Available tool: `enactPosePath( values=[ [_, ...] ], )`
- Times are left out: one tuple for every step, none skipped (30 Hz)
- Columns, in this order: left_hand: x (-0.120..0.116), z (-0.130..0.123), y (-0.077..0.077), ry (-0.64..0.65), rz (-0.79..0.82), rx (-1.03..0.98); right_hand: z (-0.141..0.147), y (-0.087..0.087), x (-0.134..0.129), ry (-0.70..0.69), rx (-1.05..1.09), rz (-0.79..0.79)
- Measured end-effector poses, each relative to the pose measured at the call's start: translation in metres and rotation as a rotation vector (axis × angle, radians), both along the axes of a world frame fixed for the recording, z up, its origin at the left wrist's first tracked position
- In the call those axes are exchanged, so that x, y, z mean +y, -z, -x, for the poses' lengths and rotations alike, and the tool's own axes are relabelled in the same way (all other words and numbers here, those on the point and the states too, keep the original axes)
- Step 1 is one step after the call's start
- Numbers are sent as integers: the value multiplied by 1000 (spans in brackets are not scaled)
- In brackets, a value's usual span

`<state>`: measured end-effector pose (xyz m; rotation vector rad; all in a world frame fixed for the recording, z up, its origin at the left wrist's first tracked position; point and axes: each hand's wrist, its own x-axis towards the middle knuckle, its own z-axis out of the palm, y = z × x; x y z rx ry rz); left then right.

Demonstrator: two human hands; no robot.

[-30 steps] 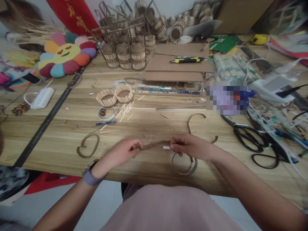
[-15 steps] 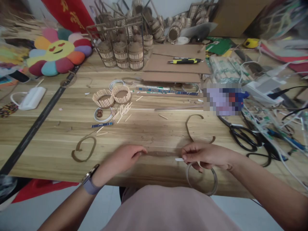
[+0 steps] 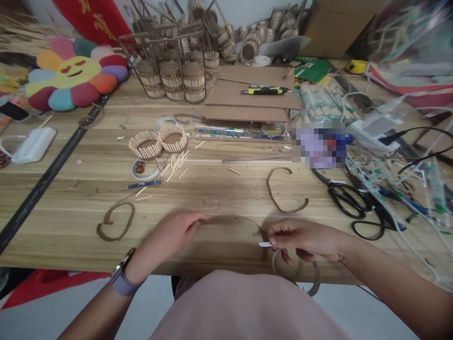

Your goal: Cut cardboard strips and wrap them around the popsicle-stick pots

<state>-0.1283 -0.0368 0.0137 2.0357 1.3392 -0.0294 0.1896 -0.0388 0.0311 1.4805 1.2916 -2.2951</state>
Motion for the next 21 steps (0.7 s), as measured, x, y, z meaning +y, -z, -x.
enactPosePath(
  values=[
    [-1, 3, 0, 7, -64, 26, 1, 1, -1, 12, 2, -9],
    [-2, 5, 0, 16, -146, 57, 3, 2, -1, 22, 6, -20],
    [-5, 6, 0, 20, -247, 96, 5, 3, -1, 29, 12, -30],
    [-7, 4, -1, 19, -359, 140, 6, 3, 0, 30, 19, -37],
    [-10, 0, -2, 15, -471, 179, 7, 3, 0, 28, 25, -42],
    [-12, -7, -3, 11, -572, 204, 9, 3, 1, 22, 28, -44],
    [-15, -16, -4, 22, -647, 208, 10, 3, 2, 12, 26, -44],
    [-16, -27, -5, 53, -696, 174, 10, 2, 3, 0, 22, -50],
    [-16, -39, -6, 109, -700, 126, 11, 1, 4, -14, 17, -57],
    [-15, -51, -7, 170, -694, 92, 12, 0, 4, -28, 13, -67],
    [-12, -63, -8, 231, -695, 84, 13, 0, 4, -43, 11, -80],
    [-9, -74, -9, 285, -684, 90, 13, 0, 4, -56, 10, -95],
    [-4, -84, -10, 358, -647, 98, 13, 0, 3, -68, 11, -109],
    [1, -92, -10, 428, -589, 104, 13, 0, 2, -76, 10, -123],
    [7, -99, -10, 480, -526, 116, 12, 0, 1, -83, 9, -135],
    [12, -105, -9, 501, -475, 139, 10, -1, 0, -84, 6, -147],
    [17, -109, -8, 507, -445, 161, 6, -2, -1, -78, 0, -159],
    [20, -113, -6, 495, -436, 183, 2, -3, -2, -65, -9, -169],
    [22, -116, -4, 469, -451, 204, -3, -5, -3, -47, -17, -182],
    [23, -119, -1, 439, -478, 221, -8, -7, -4, -22, -25, -195],
    [22, -122, 1, 414, -507, 234, -14, -9, -5, 6, -31, -207]
  ],
)
